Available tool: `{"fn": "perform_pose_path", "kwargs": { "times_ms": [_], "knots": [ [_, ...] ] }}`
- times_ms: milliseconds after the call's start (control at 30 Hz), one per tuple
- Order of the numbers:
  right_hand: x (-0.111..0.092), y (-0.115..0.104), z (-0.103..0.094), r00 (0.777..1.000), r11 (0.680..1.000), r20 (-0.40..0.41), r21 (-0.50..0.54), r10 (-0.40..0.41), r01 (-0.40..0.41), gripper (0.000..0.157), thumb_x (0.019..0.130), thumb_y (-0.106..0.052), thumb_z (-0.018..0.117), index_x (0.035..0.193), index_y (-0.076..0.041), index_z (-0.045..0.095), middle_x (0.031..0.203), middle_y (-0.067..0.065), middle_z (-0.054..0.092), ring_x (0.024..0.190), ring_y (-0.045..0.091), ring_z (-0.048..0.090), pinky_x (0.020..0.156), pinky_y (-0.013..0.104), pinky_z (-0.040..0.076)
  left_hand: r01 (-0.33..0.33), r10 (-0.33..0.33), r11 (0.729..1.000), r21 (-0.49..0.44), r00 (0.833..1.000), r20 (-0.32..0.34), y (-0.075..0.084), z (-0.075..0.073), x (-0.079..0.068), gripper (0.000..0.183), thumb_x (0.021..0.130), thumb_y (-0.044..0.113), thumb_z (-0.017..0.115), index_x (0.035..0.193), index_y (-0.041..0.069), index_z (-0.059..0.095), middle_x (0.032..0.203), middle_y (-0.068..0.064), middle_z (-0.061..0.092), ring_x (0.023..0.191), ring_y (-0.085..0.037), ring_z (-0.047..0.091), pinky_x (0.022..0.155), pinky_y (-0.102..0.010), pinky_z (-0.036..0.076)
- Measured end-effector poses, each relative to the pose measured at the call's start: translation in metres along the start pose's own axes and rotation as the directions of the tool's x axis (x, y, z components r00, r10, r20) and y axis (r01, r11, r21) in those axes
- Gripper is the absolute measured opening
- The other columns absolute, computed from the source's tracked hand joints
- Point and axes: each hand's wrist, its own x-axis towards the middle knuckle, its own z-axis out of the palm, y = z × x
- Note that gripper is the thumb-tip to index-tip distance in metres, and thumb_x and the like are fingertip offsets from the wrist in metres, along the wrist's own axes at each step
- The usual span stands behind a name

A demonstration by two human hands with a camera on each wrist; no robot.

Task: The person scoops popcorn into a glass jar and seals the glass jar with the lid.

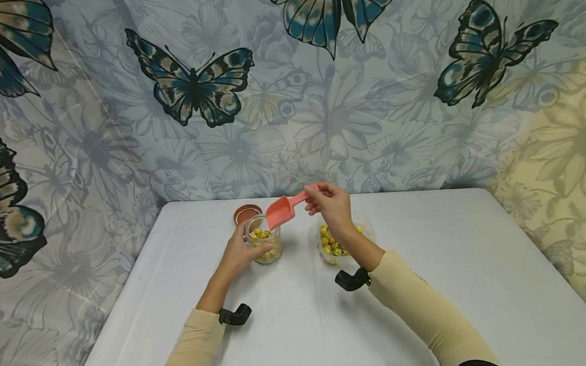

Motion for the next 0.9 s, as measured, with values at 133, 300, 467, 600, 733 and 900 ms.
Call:
{"fn": "perform_pose_path", "kwargs": {
  "times_ms": [133,300,467,600,733,900],
  "knots": [
    [0.006,0.011,-0.006,1.000,1.000,-0.009,0.027,0.005,-0.005,0.035,0.080,-0.027,0.068,0.101,0.000,0.060,0.074,0.011,0.067,0.053,0.018,0.063,0.047,0.028,0.052,-0.009,0.009,1.000,0.002,1.000,-0.002,0.000,0.000,0.000,0.087,0.067,0.040,0.077,0.137,0.016,0.031,0.139,-0.011,0.039,0.126,-0.031,0.040,0.101,-0.050,0.036],
    [0.000,-0.004,-0.003,0.999,1.000,-0.034,0.004,0.014,-0.014,0.038,0.080,-0.030,0.068,0.100,0.001,0.060,0.071,0.006,0.065,0.052,0.014,0.062,0.049,0.027,0.053,-0.007,0.007,1.000,0.003,1.000,-0.001,0.001,0.000,0.000,0.087,0.068,0.040,0.077,0.137,0.016,0.030,0.140,-0.011,0.038,0.128,-0.031,0.038,0.103,-0.050,0.035],
    [-0.003,-0.013,-0.004,0.999,0.999,-0.025,0.032,0.024,-0.024,0.036,0.079,-0.029,0.068,0.099,0.000,0.060,0.069,0.002,0.065,0.051,0.011,0.061,0.048,0.023,0.052,0.010,-0.010,1.000,0.025,1.000,0.003,0.002,-0.001,-0.001,0.090,0.068,0.042,0.076,0.139,0.016,0.028,0.141,-0.010,0.036,0.129,-0.032,0.036,0.103,-0.051,0.033],
    [-0.005,-0.022,-0.003,0.995,0.996,-0.049,0.021,0.084,-0.083,0.032,0.081,-0.025,0.067,0.099,0.001,0.059,0.067,0.002,0.065,0.051,0.011,0.061,0.049,0.023,0.053,0.019,-0.019,0.999,0.049,1.000,0.004,0.002,-0.001,0.000,0.092,0.067,0.046,0.076,0.139,0.017,0.027,0.141,-0.009,0.035,0.129,-0.031,0.037,0.103,-0.051,0.034],
    [-0.004,-0.023,-0.005,0.989,0.991,-0.060,0.028,0.132,-0.130,0.031,0.081,-0.023,0.066,0.100,0.000,0.059,0.067,0.002,0.065,0.051,0.011,0.061,0.050,0.024,0.053,0.013,-0.013,0.998,0.056,1.000,0.007,0.001,-0.001,0.001,0.092,0.067,0.046,0.076,0.139,0.016,0.027,0.141,-0.009,0.036,0.129,-0.031,0.037,0.103,-0.051,0.034],
    [-0.003,-0.023,-0.007,0.984,0.987,-0.070,0.030,0.161,-0.160,0.033,0.080,-0.027,0.068,0.098,-0.001,0.060,0.068,0.002,0.065,0.052,0.011,0.061,0.051,0.024,0.054,0.006,-0.007,0.999,0.046,1.000,0.014,0.003,-0.002,0.000,0.092,0.067,0.043,0.076,0.140,0.015,0.027,0.141,-0.011,0.036,0.129,-0.030,0.037,0.103,-0.051,0.035]
  ]
}}
